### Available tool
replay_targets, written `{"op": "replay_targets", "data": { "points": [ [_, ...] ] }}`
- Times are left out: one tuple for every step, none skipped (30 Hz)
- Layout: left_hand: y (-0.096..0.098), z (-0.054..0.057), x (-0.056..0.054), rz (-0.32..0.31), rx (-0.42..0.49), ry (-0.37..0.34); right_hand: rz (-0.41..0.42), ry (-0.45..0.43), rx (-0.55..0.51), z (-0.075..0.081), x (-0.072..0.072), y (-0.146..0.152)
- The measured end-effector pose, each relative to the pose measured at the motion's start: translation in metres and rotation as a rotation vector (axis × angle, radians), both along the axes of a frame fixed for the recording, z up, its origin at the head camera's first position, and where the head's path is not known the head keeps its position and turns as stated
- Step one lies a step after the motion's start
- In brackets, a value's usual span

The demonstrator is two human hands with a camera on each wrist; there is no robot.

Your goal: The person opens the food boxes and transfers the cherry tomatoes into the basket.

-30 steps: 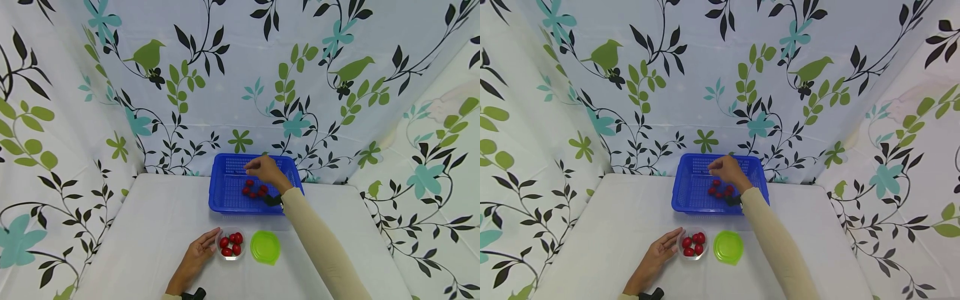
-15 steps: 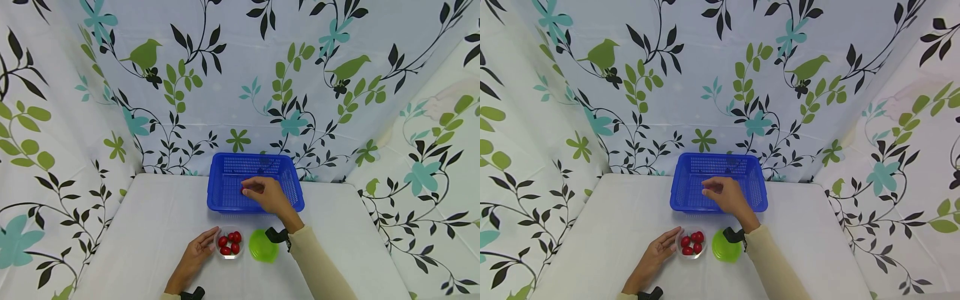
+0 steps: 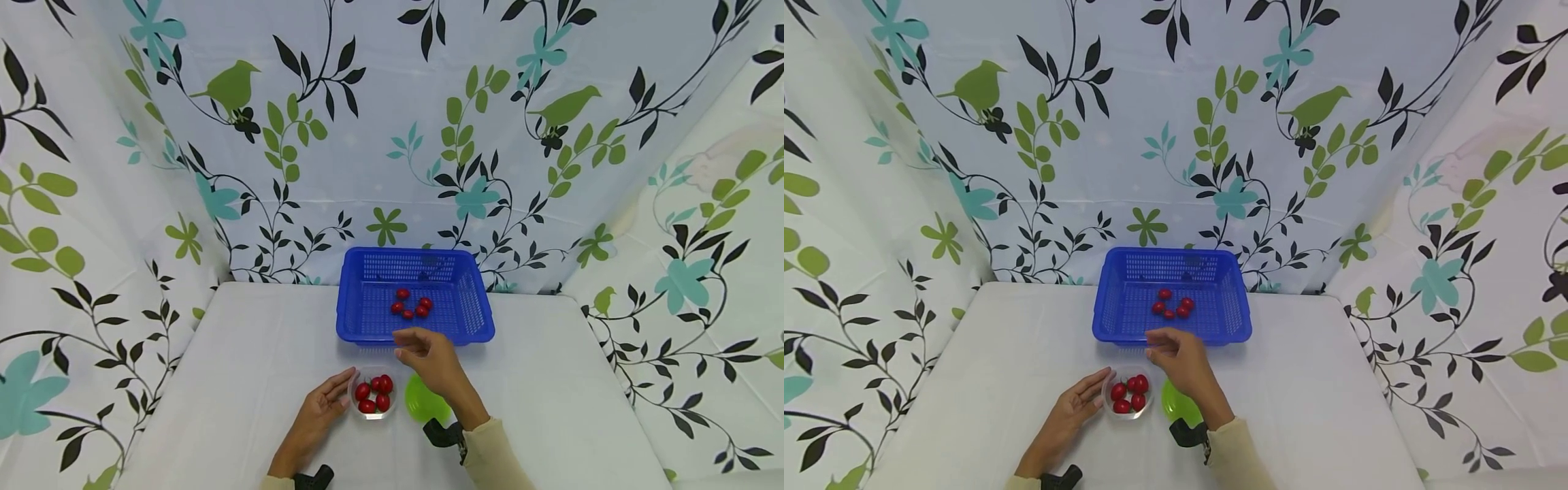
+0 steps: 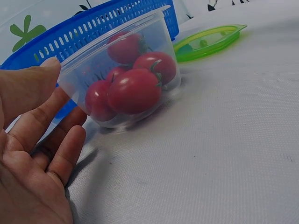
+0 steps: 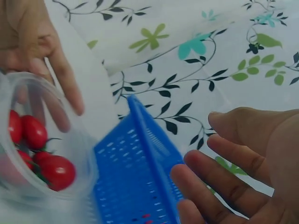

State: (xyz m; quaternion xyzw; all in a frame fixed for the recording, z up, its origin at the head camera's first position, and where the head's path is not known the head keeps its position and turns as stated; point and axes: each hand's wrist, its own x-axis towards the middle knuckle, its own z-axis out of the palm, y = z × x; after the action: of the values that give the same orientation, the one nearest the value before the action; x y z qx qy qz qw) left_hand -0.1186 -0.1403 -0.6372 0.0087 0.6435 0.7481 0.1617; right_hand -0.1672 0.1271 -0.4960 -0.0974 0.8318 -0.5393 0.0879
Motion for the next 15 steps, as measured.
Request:
{"op": "replay_targets", "data": {
  "points": [
    [0.0,0.0,0.0,0.001,0.0,-0.002,0.0,-0.001,-0.002,-0.005,0.001,-0.001],
    [0.0,0.0,0.0,0.002,0.003,-0.004,-0.005,-0.011,-0.004,-0.009,0.002,-0.002],
    [0.0,0.0,0.0,0.003,0.004,-0.005,-0.005,-0.012,-0.009,-0.013,0.004,-0.003],
    [0.0,0.0,0.0,0.002,0.005,-0.006,-0.006,-0.012,-0.01,-0.017,0.005,-0.004],
    [-0.001,0.0,0.0,0.0,0.005,-0.006,-0.007,-0.01,-0.007,-0.02,0.007,-0.005],
    [-0.001,0.0,0.0,0.0,0.005,-0.003,-0.008,-0.012,-0.004,-0.024,0.008,-0.006],
    [-0.001,0.0,0.0,-0.002,0.006,0.0,-0.009,-0.013,0.004,-0.026,0.009,-0.008],
    [-0.001,0.0,0.0,-0.003,0.006,0.005,-0.009,-0.014,0.013,-0.028,0.011,-0.009],
    [-0.001,-0.001,0.0,-0.006,0.005,0.015,-0.007,-0.009,0.025,-0.031,0.013,-0.01],
    [-0.001,-0.001,0.0,-0.008,0.007,0.024,-0.007,-0.007,0.033,-0.032,0.014,-0.012],
    [-0.001,-0.002,0.0,-0.013,0.006,0.032,-0.005,-0.007,0.04,-0.034,0.016,-0.013],
    [-0.001,-0.002,0.0,-0.016,0.006,0.043,-0.003,-0.004,0.046,-0.035,0.017,-0.015],
    [-0.001,-0.002,0.0,-0.018,0.007,0.047,0.001,0.0,0.049,-0.037,0.019,-0.016],
    [-0.001,-0.003,0.0,-0.02,0.007,0.052,0.007,0.003,0.051,-0.038,0.02,-0.017],
    [-0.001,-0.003,0.0,-0.021,0.008,0.055,0.012,-0.001,0.047,-0.04,0.021,-0.019]
  ]
}}
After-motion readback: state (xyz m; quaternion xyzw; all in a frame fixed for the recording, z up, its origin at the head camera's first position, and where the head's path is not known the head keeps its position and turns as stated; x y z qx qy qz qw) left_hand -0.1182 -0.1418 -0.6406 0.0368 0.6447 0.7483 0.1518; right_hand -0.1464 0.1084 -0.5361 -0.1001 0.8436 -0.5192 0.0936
